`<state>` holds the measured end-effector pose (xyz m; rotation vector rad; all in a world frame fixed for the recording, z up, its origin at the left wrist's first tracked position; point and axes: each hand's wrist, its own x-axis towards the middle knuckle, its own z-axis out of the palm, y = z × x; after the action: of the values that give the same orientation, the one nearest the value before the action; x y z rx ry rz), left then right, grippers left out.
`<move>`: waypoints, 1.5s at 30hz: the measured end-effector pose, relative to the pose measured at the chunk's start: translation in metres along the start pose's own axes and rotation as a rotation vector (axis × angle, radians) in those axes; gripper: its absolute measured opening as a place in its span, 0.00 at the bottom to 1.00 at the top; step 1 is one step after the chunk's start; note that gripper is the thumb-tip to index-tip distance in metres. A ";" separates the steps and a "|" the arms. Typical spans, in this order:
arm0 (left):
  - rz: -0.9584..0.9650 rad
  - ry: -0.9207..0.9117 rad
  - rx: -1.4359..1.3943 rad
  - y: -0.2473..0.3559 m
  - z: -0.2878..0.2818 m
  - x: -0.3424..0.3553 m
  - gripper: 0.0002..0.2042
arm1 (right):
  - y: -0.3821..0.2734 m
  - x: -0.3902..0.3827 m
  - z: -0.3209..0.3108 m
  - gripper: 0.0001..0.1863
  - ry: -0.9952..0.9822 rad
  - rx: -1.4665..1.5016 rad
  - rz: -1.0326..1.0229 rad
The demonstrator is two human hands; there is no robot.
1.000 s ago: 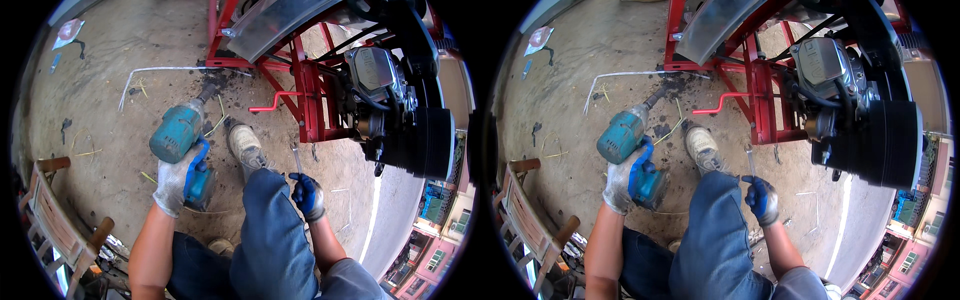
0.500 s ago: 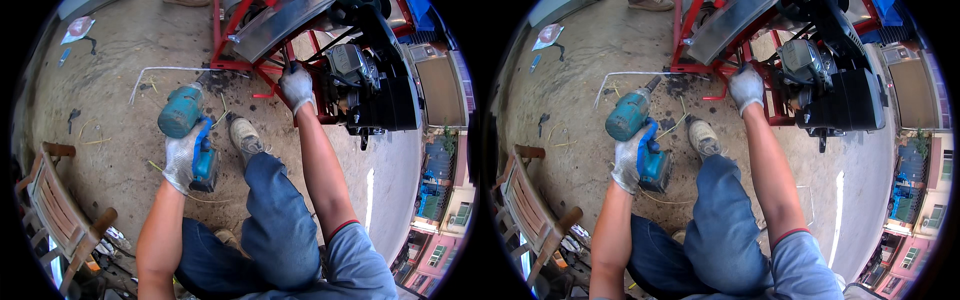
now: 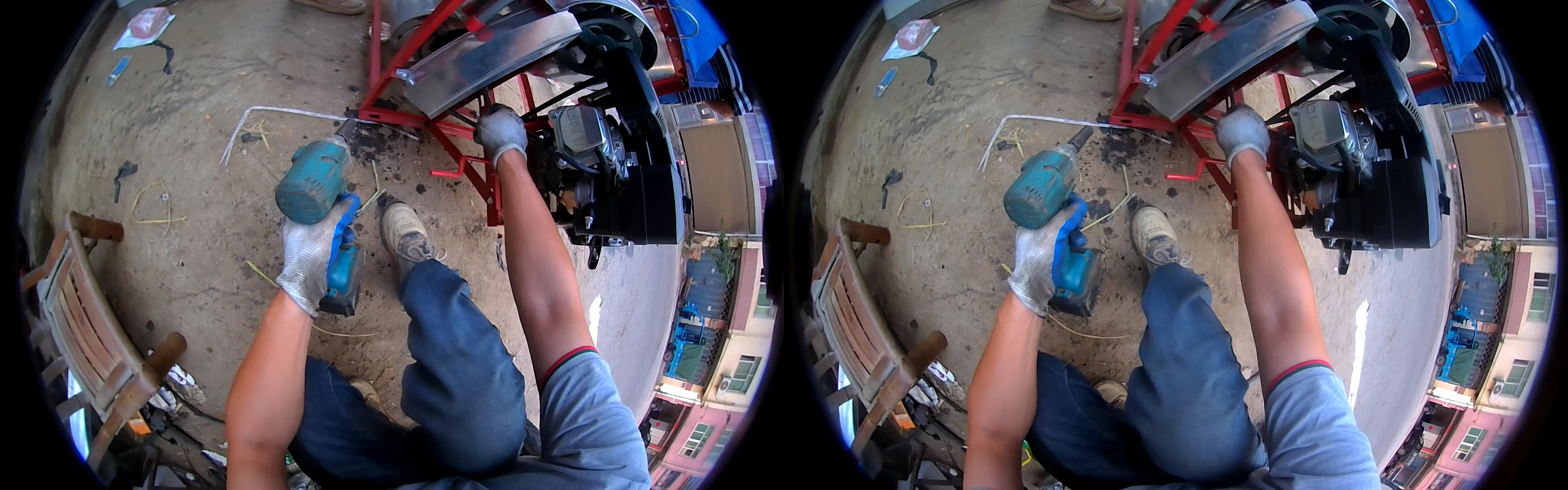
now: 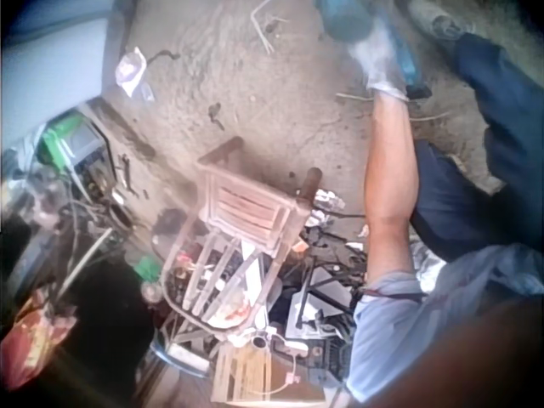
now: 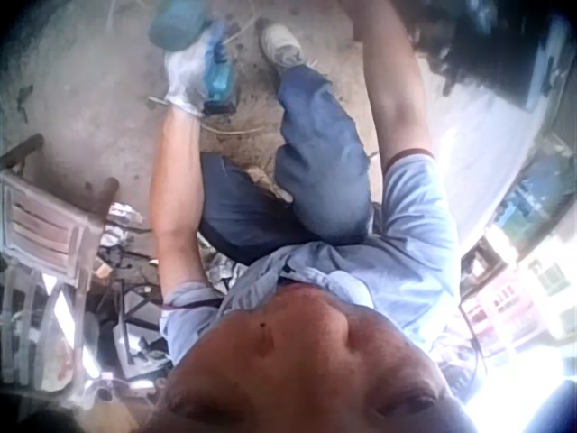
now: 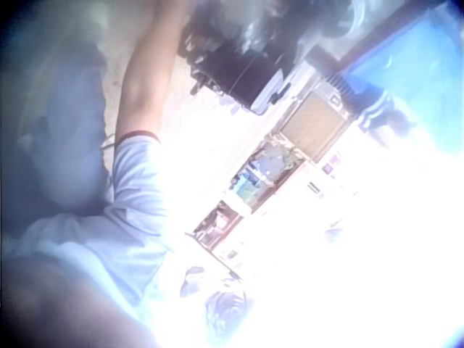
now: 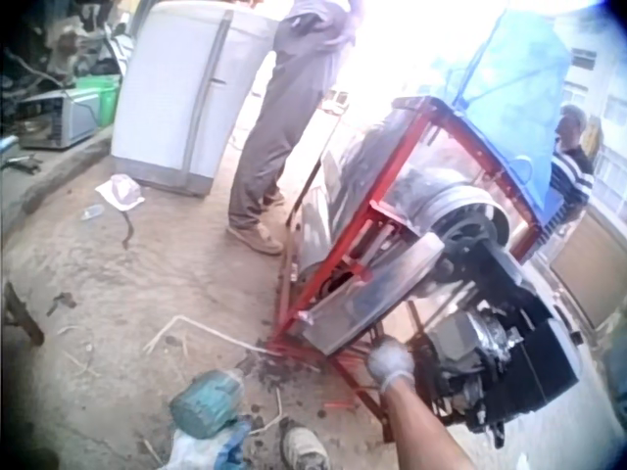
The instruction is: The person removes the engine cover of a red and blue three-wheeled vehicle and uses a socket wrench and an impact driver to loosen and remove bolts from the engine and frame. The person works on the engine assembly while two bystanders watch.
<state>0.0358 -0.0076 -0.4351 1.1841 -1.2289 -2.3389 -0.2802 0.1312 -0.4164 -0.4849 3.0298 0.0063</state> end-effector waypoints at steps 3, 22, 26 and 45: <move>-0.020 -0.015 -0.040 0.003 0.006 -0.001 0.12 | 0.003 0.000 0.003 0.17 0.019 0.030 0.012; -0.039 0.011 0.065 -0.004 0.029 0.005 0.12 | 0.000 0.008 -0.003 0.18 -0.088 -0.069 0.037; -0.009 -0.032 0.054 -0.008 0.027 0.009 0.12 | -0.005 0.019 -0.001 0.18 -0.174 -0.163 -0.043; -0.031 0.030 -0.005 -0.003 0.027 0.026 0.10 | -0.040 0.017 -0.007 0.17 -0.308 -0.495 -0.088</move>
<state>-0.0007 -0.0044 -0.4430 1.2406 -1.2028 -2.3354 -0.2839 0.0877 -0.4102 -0.5826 2.6808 0.7633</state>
